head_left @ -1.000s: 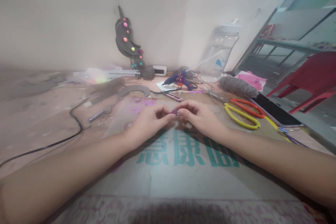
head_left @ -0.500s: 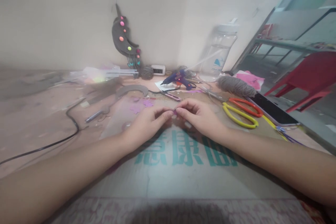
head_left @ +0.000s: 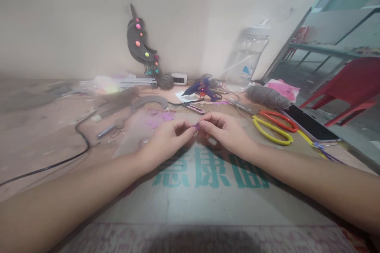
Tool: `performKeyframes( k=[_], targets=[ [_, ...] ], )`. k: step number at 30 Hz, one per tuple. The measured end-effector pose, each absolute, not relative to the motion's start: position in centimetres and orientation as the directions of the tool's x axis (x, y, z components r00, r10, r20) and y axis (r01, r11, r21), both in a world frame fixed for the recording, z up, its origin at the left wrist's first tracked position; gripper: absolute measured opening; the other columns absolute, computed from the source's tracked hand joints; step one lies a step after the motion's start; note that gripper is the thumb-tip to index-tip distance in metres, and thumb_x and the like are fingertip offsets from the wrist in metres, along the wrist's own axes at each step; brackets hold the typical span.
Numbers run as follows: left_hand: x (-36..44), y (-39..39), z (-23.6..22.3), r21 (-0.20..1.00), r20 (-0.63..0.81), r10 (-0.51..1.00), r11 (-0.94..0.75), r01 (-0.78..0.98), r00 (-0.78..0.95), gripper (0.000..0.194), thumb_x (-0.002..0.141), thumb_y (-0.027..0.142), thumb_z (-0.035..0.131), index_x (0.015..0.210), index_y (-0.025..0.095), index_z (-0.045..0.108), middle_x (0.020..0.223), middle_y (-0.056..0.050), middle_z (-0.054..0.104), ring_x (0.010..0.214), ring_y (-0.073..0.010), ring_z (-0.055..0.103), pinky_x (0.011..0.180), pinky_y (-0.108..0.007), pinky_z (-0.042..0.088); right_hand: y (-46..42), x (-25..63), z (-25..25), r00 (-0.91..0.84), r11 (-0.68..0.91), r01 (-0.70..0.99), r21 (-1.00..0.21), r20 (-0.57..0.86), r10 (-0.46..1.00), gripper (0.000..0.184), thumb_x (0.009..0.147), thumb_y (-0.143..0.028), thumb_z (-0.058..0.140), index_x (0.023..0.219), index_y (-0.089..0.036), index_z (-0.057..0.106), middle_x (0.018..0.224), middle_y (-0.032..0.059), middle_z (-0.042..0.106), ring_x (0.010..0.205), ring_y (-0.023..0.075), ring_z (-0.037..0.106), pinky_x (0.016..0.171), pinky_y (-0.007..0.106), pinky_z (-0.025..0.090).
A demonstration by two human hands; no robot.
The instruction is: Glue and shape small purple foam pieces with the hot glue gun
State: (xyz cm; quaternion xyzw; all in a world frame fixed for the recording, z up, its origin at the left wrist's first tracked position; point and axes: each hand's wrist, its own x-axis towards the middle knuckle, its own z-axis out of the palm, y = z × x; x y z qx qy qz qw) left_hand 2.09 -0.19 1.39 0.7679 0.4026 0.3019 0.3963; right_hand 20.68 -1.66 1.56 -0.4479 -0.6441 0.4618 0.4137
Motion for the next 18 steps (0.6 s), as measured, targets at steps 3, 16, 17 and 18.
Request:
performKeyframes(
  k=[3,16,17,18],
  targets=[
    [2.09,-0.26,1.49,0.834,0.17,0.857,-0.388,0.393,0.486,0.025,0.09,0.032,0.05,0.074,0.017,0.06,0.069,0.001,0.063,0.065,-0.0134,0.056,0.064,-0.025,0.044,-1.59,20.73,1.66,-0.26,0.173,0.232,-0.957,0.11,0.959,0.023,0.084,-0.04,0.062,0.092,-0.018,0.06,0.068,-0.0017,0.062,0.058,0.0106,0.056,0.052,0.023,0.043],
    [2.12,-0.56,1.23,0.739,0.233,0.812,-0.506,0.445,0.536,0.023,0.091,0.032,0.05,0.081,0.019,0.067,0.076,0.0,0.069,0.071,-0.0142,0.06,0.065,-0.025,0.044,-1.55,20.82,1.41,-0.288,0.145,0.209,-0.967,0.081,0.954,0.023,0.085,-0.039,0.062,0.081,-0.017,0.058,0.062,-0.0035,0.058,0.052,0.0078,0.051,0.047,0.02,0.039],
    [2.13,-0.56,1.26,0.74,0.229,0.812,-0.504,0.445,0.538,0.023,0.091,0.032,0.05,0.081,0.018,0.067,0.075,0.0,0.069,0.07,-0.0141,0.06,0.065,-0.025,0.044,-1.51,20.88,1.42,-0.294,0.153,0.213,-0.965,0.086,0.952,0.024,0.086,-0.04,0.061,0.08,-0.017,0.058,0.063,-0.0032,0.058,0.052,0.0078,0.051,0.047,0.02,0.039],
    [2.15,-0.57,1.33,0.743,0.224,0.815,-0.498,0.448,0.535,0.023,0.091,0.031,0.05,0.08,0.018,0.066,0.074,0.0,0.068,0.07,-0.014,0.06,0.065,-0.025,0.044,-1.44,20.95,1.42,-0.298,0.164,0.215,-0.963,0.095,0.95,0.025,0.087,-0.041,0.059,0.081,-0.017,0.059,0.063,-0.0028,0.059,0.053,0.0078,0.052,0.048,0.02,0.04]
  ],
)
